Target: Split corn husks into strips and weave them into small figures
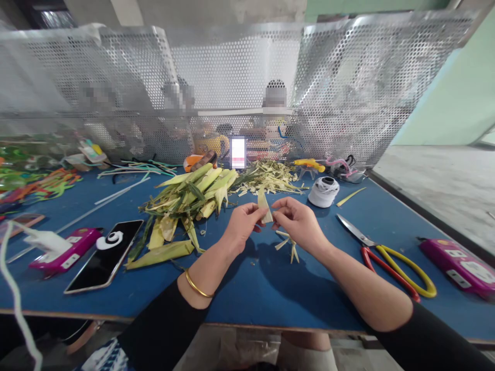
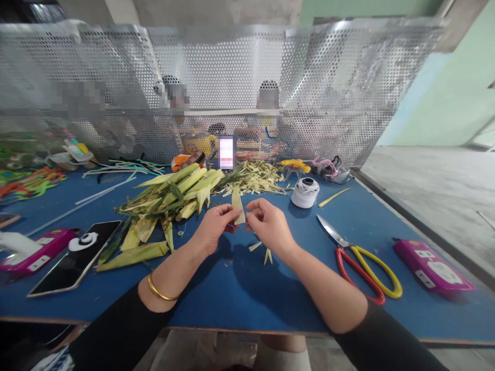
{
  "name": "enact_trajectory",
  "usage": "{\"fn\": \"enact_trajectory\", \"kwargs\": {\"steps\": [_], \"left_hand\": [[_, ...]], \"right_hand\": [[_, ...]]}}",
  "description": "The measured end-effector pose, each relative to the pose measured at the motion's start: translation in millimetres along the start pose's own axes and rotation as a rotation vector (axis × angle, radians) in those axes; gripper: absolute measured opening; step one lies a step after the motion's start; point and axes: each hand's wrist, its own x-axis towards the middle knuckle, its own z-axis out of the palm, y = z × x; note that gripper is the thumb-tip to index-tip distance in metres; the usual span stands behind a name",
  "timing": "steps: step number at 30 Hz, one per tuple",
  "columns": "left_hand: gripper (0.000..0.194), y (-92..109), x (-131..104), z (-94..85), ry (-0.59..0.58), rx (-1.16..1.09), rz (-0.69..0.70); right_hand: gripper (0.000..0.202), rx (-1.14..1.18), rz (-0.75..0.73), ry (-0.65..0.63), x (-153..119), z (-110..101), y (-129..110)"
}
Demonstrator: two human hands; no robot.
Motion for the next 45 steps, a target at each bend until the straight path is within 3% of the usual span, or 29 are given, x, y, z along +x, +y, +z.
{"fn": "enact_trajectory", "kwargs": {"steps": [7,12,22,29,35,41,45], "left_hand": [[0.026,-1.7,0.6,-1.7,0.017,0.066,0.038],[0.027,-1.6,0.0,-1.6,-0.01,0.099,0.036],[0.035,0.6,1.6,-4.5,0.023,0.066,0.004],[0.035,0.9,-0.2,-3.2,-0.043,0.093,0.0],[0.033,-0.6,1.8,-4.8,-0.063,-0.017,-0.066],[0.033,0.9,3.4,-7.2,-0.017,-0.102,-0.115],[0.037,1.8,3.0,-7.0,0.003,-0.115,-0.096]], "right_hand": [[0.036,-0.129,-0.091,-0.031,0.3,0.1,0.4],[0.023,-0.081,-0.044,-0.076,1.1,0.1,4.2],[0.019,0.004,-0.011,0.017,5.4,-7.5,-1.3],[0.021,0.027,0.015,-0.14,3.9,-5.0,-0.2],[0.021,0.152,0.062,-0.143,4.1,-6.4,-4.7],[0.036,-0.031,-0.224,-0.147,0.4,-10.2,-8.6],[0.026,-0.18,-0.447,-0.191,-0.9,-11.7,-8.9]]}}
